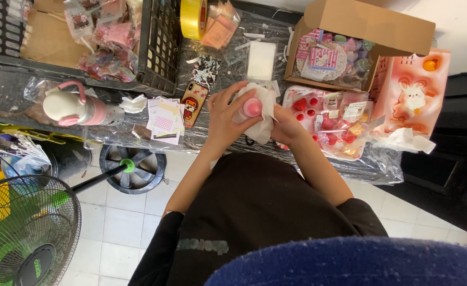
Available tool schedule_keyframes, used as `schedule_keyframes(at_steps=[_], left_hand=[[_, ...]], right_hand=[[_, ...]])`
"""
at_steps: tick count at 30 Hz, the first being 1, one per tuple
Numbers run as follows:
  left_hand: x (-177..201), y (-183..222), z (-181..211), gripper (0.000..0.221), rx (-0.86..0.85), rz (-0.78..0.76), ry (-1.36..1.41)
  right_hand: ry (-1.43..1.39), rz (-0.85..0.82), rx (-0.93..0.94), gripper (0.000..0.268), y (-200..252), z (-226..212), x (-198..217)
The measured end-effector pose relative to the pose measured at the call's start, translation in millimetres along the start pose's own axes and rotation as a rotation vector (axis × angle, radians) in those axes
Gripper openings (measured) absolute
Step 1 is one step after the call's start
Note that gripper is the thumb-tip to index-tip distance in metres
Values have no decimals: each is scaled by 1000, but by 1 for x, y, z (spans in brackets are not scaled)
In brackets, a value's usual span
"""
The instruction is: Wiping a small pink candle and preparing to attach a label with twine.
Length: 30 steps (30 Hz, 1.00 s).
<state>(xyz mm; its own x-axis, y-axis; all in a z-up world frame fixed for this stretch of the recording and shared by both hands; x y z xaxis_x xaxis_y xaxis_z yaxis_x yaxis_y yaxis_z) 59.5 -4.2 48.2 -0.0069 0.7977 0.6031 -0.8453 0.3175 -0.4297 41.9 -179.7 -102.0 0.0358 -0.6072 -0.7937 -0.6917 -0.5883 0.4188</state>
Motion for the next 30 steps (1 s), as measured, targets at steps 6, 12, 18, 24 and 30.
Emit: schedule_keyframes(at_steps=[6, 12, 18, 24, 30], left_hand=[[-18, 8, -5, 80, -18, -249, 246], [-11, 8, -5, 68, -21, -243, 341], [6, -4, 8, 55, -137, -27, 22], [5, -1, 4, 56, -99, 126, 9], [3, -4, 7, 50, -94, 165, 114]], right_hand=[[-31, 96, 22, 49, -1, -3, -8], [-68, 63, 20, 50, -2, -2, -4], [-83, 103, 27, 48, -1, -4, -11], [-59, 30, 28, 53, 5, -12, -39], [-46, 25, 86, 52, 4, -10, -25]])
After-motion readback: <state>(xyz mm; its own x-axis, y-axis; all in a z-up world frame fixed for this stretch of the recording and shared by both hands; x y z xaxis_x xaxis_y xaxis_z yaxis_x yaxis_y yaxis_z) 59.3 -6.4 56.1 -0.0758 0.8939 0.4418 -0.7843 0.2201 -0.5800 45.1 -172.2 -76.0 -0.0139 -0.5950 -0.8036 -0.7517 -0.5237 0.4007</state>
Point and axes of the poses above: each hand's wrist, its own y-axis away from the middle knuckle, its own x-axis out of the back of the hand, z = x × y, the point moved 6 cm from there along -y, towards the middle knuckle, and after that the axes turned 8 degrees about -x, right-handed, at the moved point
